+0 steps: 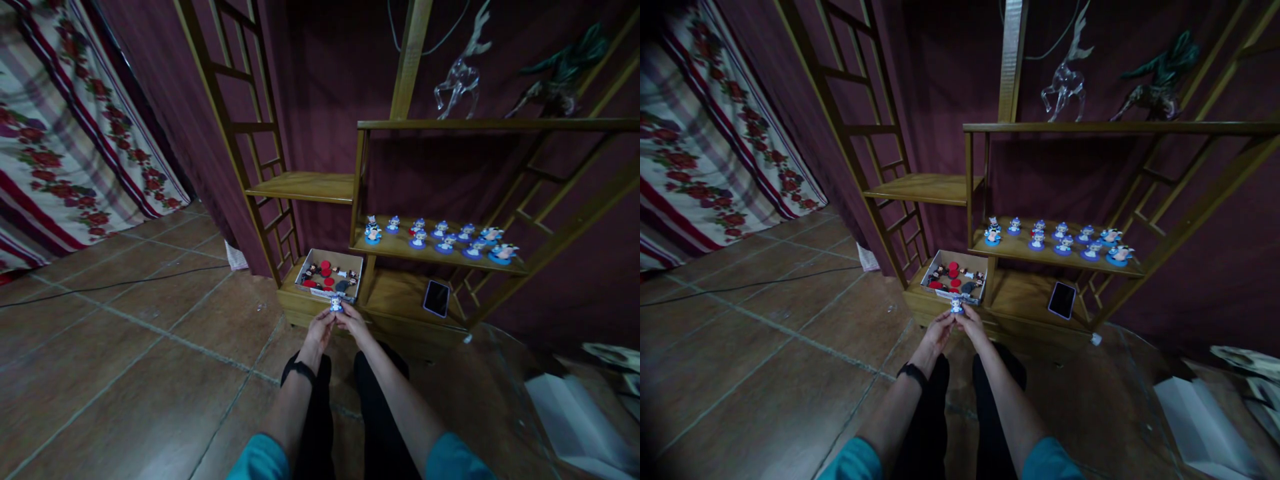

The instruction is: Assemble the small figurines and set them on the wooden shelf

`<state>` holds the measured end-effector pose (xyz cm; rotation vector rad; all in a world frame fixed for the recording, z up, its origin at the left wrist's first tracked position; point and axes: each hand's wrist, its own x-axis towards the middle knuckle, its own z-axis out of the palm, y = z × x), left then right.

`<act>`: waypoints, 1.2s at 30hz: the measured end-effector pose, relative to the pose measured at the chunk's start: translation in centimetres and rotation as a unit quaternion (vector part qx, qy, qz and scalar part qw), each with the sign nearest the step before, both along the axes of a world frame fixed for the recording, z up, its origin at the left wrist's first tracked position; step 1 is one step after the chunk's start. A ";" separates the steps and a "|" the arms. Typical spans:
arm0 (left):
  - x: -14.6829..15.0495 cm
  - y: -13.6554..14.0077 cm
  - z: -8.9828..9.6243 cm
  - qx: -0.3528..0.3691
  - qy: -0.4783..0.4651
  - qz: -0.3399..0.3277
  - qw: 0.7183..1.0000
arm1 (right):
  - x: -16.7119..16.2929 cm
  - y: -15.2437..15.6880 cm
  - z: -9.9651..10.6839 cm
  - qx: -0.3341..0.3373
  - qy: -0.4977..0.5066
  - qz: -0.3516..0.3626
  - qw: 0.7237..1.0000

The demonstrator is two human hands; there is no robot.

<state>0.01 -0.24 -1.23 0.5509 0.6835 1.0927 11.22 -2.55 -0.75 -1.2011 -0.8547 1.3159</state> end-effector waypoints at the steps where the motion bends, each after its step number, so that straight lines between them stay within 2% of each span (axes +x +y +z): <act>1: 0.0 -0.1 0.1 0.000 0.000 0.001 1.000 | 0.0 0.0 0.0 0.002 0.000 0.002 1.000; 15: 0.1 -0.3 0.6 -0.015 -0.012 0.003 1.000 | 0.0 0.3 -0.7 -0.005 -0.017 -0.002 1.000; 36: 0.0 -0.1 0.4 -0.009 -0.022 -0.011 1.000 | 0.1 -0.1 0.1 0.006 -0.014 -0.001 1.000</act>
